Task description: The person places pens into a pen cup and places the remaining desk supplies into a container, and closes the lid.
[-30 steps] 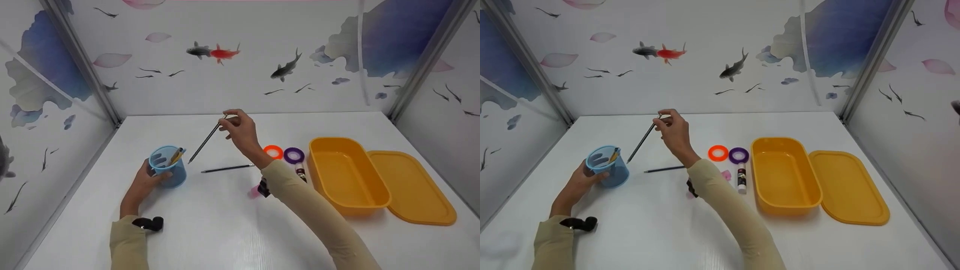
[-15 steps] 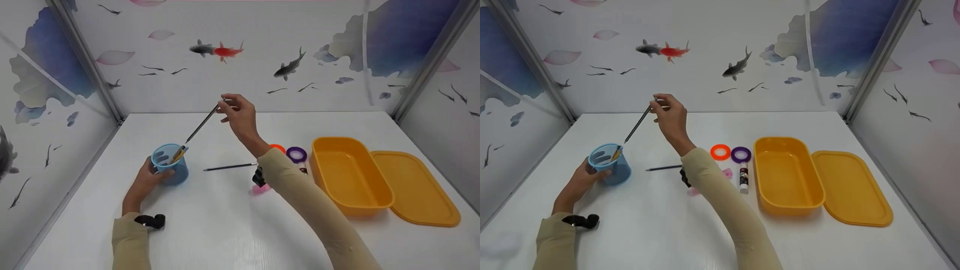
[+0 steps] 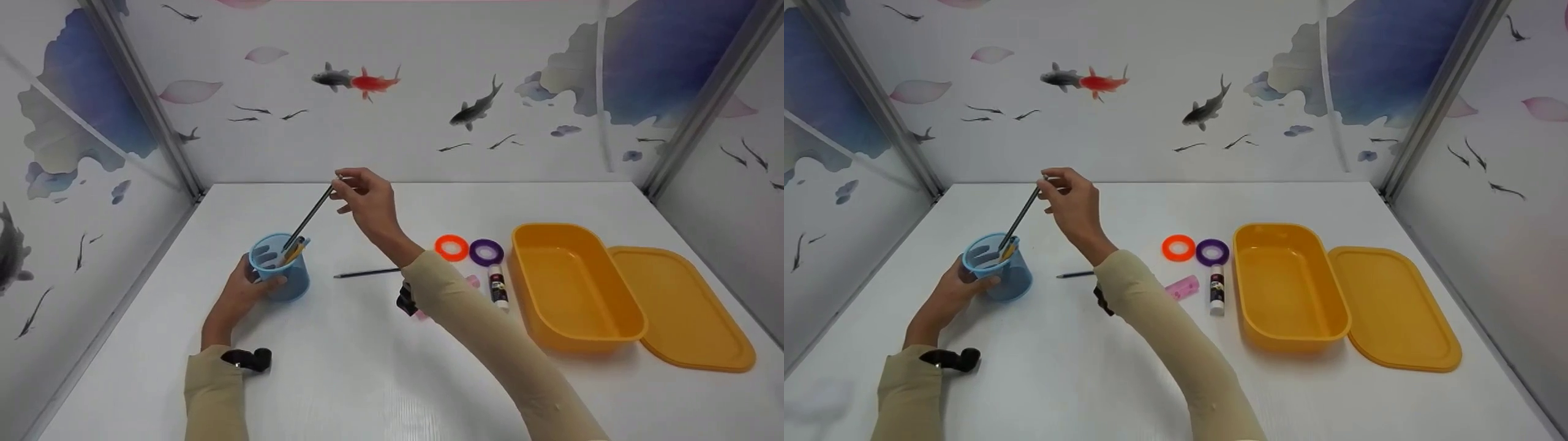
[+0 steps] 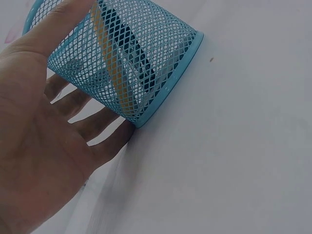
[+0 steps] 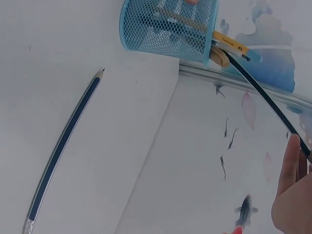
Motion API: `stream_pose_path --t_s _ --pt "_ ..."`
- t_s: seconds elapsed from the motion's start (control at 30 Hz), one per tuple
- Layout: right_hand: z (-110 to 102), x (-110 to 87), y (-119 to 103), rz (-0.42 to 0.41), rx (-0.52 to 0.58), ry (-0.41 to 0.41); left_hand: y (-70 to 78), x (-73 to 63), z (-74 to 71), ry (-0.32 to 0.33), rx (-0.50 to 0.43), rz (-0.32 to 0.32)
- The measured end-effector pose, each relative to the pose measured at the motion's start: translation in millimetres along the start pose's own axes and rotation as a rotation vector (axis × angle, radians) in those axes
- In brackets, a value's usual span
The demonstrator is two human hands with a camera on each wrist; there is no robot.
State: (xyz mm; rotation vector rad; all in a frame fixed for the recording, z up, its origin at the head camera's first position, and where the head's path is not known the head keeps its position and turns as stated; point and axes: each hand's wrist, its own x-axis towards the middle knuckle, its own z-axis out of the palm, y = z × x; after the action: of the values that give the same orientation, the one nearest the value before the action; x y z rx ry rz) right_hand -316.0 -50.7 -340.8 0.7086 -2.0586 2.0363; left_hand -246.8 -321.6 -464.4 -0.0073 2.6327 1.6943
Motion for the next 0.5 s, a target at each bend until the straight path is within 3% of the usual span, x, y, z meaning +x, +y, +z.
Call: stream_pose_path --t_s 0.5 --pt "23.6 -13.1 19.2 0.094 -0.039 -0.087 0.8 3.8 0.8 0.004 0.011 -0.025"
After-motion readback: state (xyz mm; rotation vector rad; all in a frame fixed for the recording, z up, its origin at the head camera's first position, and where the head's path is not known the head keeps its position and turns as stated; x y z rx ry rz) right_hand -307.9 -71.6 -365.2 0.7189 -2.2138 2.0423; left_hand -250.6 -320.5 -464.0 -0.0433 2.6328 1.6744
